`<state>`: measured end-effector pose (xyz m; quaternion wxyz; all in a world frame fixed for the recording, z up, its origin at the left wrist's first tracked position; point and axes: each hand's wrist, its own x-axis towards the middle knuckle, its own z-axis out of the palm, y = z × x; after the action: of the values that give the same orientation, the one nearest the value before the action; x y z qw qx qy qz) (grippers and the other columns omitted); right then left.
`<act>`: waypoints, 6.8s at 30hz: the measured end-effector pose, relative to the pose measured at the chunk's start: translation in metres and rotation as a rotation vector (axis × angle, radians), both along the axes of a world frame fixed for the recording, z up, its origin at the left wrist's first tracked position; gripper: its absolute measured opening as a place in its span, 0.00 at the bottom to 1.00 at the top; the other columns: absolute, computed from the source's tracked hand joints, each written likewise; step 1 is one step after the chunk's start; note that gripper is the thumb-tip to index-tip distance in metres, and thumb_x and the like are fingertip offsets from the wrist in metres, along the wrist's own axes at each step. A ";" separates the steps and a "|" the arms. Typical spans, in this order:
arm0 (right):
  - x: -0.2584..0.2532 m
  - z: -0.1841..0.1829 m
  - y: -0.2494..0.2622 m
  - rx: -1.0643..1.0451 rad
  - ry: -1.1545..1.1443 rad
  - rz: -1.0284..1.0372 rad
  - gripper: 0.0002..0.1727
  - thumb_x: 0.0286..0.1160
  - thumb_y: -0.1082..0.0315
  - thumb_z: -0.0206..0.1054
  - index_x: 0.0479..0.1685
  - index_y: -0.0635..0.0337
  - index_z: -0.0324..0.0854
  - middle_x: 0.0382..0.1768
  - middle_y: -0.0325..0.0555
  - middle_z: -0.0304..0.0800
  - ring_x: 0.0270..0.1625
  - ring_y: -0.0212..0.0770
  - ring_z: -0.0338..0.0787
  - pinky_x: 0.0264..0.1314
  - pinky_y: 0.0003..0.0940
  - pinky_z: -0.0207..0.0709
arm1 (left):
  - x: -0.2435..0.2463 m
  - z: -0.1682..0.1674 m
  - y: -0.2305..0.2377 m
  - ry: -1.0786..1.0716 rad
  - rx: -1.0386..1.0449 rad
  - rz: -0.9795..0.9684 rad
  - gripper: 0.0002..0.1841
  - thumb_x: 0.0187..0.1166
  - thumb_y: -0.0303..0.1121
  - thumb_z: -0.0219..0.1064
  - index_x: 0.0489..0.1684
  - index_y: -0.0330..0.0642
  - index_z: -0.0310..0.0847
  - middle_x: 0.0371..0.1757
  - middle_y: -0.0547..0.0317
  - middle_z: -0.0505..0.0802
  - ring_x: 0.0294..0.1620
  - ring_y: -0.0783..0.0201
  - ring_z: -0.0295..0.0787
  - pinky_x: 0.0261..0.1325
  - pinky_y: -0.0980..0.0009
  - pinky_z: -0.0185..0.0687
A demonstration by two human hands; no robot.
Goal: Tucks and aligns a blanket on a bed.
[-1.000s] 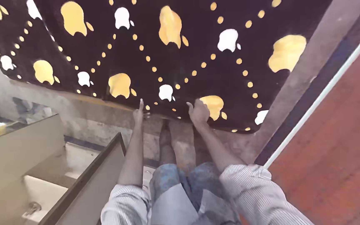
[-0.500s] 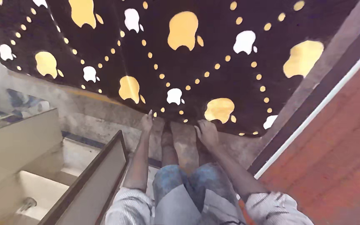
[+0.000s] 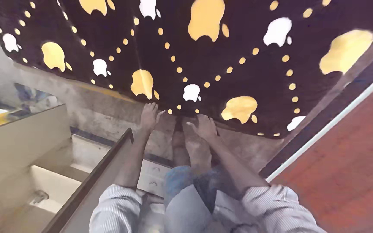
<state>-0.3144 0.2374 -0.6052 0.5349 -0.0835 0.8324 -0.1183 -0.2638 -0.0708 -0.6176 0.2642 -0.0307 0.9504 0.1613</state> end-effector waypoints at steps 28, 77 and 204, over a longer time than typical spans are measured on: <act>0.008 0.025 0.033 0.040 0.140 -0.079 0.28 0.92 0.50 0.47 0.81 0.54 0.75 0.77 0.49 0.82 0.81 0.50 0.79 0.87 0.51 0.65 | -0.050 0.029 0.124 -0.326 0.140 -0.258 0.29 0.88 0.50 0.58 0.80 0.37 0.73 0.81 0.47 0.79 0.88 0.48 0.66 0.92 0.52 0.53; 0.006 0.033 -0.063 -0.297 0.050 -0.099 0.40 0.73 0.77 0.61 0.92 0.57 0.60 0.89 0.49 0.65 0.93 0.47 0.61 0.95 0.47 0.51 | -0.082 0.026 0.090 -0.639 0.068 -0.184 0.28 0.73 0.51 0.72 0.69 0.45 0.84 0.68 0.48 0.90 0.73 0.47 0.83 0.82 0.44 0.66; 0.018 0.006 0.325 -0.108 -0.013 -0.177 0.30 0.87 0.51 0.58 0.85 0.54 0.71 0.81 0.51 0.78 0.85 0.50 0.74 0.90 0.53 0.61 | -0.059 0.016 0.401 -0.658 0.051 -0.241 0.36 0.78 0.62 0.65 0.68 0.36 0.81 0.69 0.40 0.87 0.74 0.42 0.81 0.81 0.43 0.67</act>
<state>-0.2968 0.5625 -0.5997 0.5223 -0.0376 0.8255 -0.2106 -0.3231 0.3300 -0.6018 0.5742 0.0381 0.8067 0.1340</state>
